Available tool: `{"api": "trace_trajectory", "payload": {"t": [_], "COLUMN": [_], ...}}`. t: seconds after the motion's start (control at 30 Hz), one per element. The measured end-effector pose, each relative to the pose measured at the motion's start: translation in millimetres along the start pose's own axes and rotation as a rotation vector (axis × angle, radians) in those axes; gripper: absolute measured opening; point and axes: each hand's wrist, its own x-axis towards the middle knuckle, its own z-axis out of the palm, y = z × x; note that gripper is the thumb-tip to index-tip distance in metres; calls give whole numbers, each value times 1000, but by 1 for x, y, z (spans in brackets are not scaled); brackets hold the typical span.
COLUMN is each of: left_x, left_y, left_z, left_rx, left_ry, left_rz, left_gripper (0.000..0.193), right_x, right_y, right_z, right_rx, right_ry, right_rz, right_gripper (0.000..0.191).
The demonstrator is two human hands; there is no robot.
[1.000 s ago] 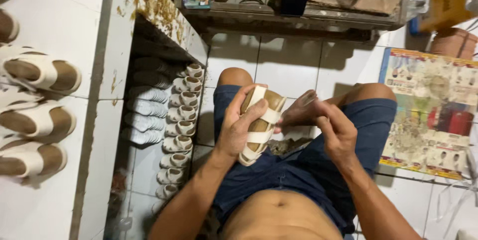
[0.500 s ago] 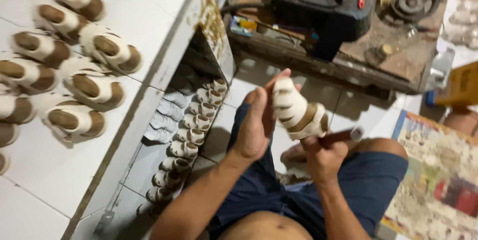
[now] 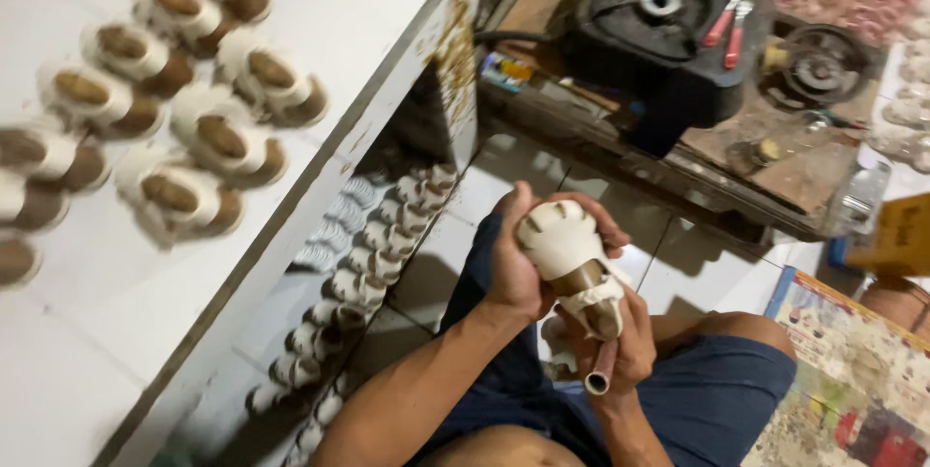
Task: The person sits on the floor holding a white sandal upper in one hand and a sanding block in the other, rubbing the block along the edges and strap surfaces of the sandal. They rotate the sandal to reach different sides, then place the finished sandal onto a pile of similar sandals on the bench and pick up another to sand.
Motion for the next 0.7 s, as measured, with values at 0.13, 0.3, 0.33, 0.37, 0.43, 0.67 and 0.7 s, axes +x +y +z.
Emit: {"api": "trace_trajectory", "payload": {"t": [0.13,0.3,0.33,0.37,0.43,0.67,0.7], "left_x": [-15,-15,-18,-19,-36,-157,-176], "left_y": [-11,-14,-13,-11,-7,3,8], "left_z": [-16,-22,-20,-19,-15,-95,-122], "left_rx": [-28,-109,-41,23,204,196,197], "left_ry": [56,75,107,149,316,679,737], "left_rz": [6,24,98,169,282,385,411], "left_gripper": [85,81,77,75,60,55,46], "right_x": [-10,-7,-6,1,6,-48,-53], "right_y": [3,9,10,16,25,17,17], "right_z": [-7,-7,-3,1,12,47,50], "right_rx": [-88,-117,-127,-137,-137,85,148], "right_ry": [-101,-147,-140,-140,-153,-546,-603], "right_rz": [-35,-145,-204,-260,-375,-352,-329], "right_gripper": [39,38,42,45,53,69,78]}}
